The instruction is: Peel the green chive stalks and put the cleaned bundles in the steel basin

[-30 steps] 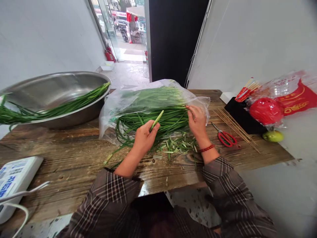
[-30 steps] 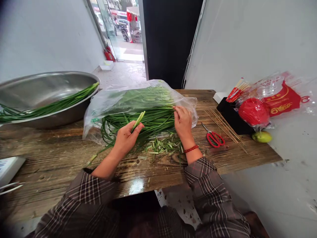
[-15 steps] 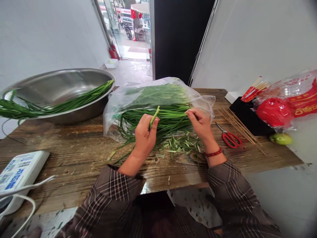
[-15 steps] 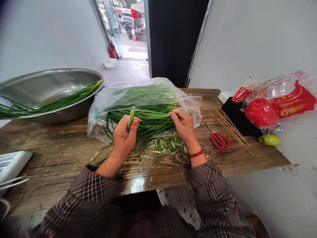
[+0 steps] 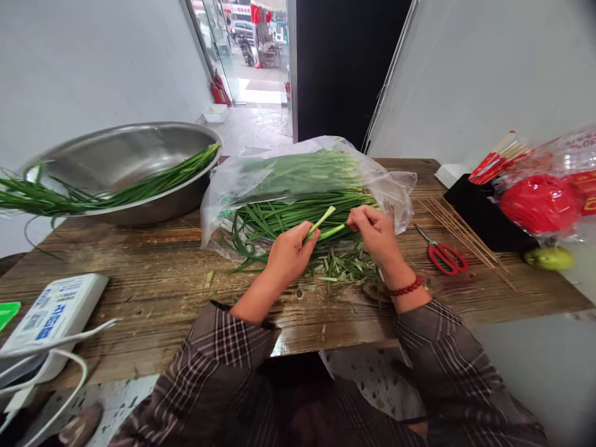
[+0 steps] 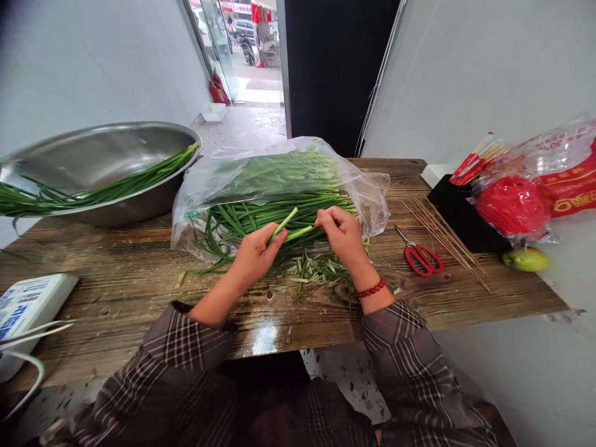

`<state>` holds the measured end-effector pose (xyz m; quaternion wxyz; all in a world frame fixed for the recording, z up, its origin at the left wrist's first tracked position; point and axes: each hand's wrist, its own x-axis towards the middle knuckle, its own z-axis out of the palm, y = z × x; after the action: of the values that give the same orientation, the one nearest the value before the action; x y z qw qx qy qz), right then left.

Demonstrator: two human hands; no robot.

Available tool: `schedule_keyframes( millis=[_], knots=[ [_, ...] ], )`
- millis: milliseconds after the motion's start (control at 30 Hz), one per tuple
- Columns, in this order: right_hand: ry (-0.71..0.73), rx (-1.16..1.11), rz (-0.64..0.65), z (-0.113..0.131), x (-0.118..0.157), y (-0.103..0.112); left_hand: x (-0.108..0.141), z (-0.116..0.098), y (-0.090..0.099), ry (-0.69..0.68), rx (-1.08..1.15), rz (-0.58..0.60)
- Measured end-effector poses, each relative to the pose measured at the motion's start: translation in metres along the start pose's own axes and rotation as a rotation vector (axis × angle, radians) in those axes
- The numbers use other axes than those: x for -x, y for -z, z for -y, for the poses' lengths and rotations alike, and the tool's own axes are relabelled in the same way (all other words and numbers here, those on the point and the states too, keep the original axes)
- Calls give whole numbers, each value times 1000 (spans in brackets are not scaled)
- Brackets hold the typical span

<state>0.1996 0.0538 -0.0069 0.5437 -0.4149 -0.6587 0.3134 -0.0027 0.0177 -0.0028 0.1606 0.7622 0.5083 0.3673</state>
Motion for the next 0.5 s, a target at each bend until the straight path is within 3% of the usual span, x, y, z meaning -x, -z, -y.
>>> schedule_keyframes(
  millis=[67, 100, 233, 300, 500],
  knots=[
    [-83, -68, -90, -2, -1, 1, -1, 1, 2, 58, 69, 0],
    [-104, -96, -75, -3, -1, 0, -2, 1, 3, 75, 108, 2],
    [-85, -184, 226, 3, 3, -8, -3, 1, 5, 125, 244, 30],
    [-54, -212, 295, 5, 6, -13, -3, 0, 5, 139, 284, 51],
    [-8, -120, 160, 3, 9, -20, -2, -6, 7, 119, 326, 188]
  ],
)
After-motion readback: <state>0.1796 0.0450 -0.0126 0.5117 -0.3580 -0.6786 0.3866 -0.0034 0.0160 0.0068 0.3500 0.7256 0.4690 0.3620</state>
